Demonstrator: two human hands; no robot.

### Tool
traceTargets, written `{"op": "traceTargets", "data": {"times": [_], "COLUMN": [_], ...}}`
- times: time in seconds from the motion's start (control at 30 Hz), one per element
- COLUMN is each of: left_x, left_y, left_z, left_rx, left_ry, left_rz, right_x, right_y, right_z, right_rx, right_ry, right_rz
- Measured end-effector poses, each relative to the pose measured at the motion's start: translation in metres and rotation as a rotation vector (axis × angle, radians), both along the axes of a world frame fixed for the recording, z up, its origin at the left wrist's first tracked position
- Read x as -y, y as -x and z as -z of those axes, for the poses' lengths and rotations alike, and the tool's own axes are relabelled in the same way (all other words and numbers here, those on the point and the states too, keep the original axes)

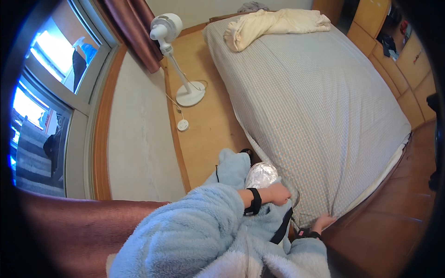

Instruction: The person adjusts a patterned fitted sheet on a mattress, smoothing and tucking the edges around the corners. They briefly move a small fan and pick up a cloth from the floor before returning to tuck and smooth the sheet along the headboard and sides.

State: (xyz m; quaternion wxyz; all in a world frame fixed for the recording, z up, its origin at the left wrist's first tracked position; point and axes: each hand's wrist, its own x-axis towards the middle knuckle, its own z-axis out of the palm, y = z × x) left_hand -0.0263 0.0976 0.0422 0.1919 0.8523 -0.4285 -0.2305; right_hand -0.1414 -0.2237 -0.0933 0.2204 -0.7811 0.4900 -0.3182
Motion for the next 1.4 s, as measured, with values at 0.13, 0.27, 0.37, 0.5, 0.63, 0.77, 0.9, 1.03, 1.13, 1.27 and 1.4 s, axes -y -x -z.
{"op": "traceTargets", "data": {"times": [0.13, 0.27, 0.37, 0.5, 0.63, 0.77, 0.9, 1.03, 1.13, 1.27, 1.4], "left_x": [0.002, 0.002, 0.000, -0.002, -0.002, -0.002, -0.002, 0.000, 0.004, 0.005, 0.001], "left_y": [-0.001, 0.001, 0.002, 0.000, -0.001, -0.003, -0.006, -0.007, -0.006, -0.008, -0.007], "left_z": [-0.003, -0.007, -0.008, -0.005, -0.004, -0.011, -0.018, -0.021, -0.021, -0.021, -0.021], "left_rx": [0.006, 0.033, 0.043, 0.024, 0.012, -0.004, -0.025, -0.064, -0.062, -0.054, -0.045], "left_ry": [-0.004, -0.024, -0.026, 0.023, 0.002, 0.015, 0.009, 0.029, 0.015, 0.002, 0.015], "left_rz": [-0.004, 0.035, 0.009, 0.007, 0.067, 0.083, 0.103, 0.122, 0.116, 0.141, 0.125], "right_x": [-0.045, -0.087, -0.105, -0.120, -0.123, -0.119, -0.117, -0.113, -0.107, -0.116, -0.100], "right_y": [0.002, 0.007, 0.004, -0.004, 0.001, 0.015, 0.026, 0.029, 0.030, 0.040, 0.043], "right_z": [-0.003, 0.000, -0.010, -0.032, -0.035, -0.025, -0.026, -0.015, 0.014, 0.057, 0.044], "right_rx": [-0.204, -0.425, -0.540, -0.471, -0.503, -0.500, -0.501, -0.478, -0.500, -0.821, -1.145], "right_ry": [-0.246, -0.982, -1.090, -1.174, -1.221, -1.269, -1.326, -1.377, -1.382, -0.797, -1.130], "right_rz": [-0.580, -1.004, -1.138, -1.145, -1.065, -0.966, -0.894, -0.834, -0.780, -1.070, -0.913]}}
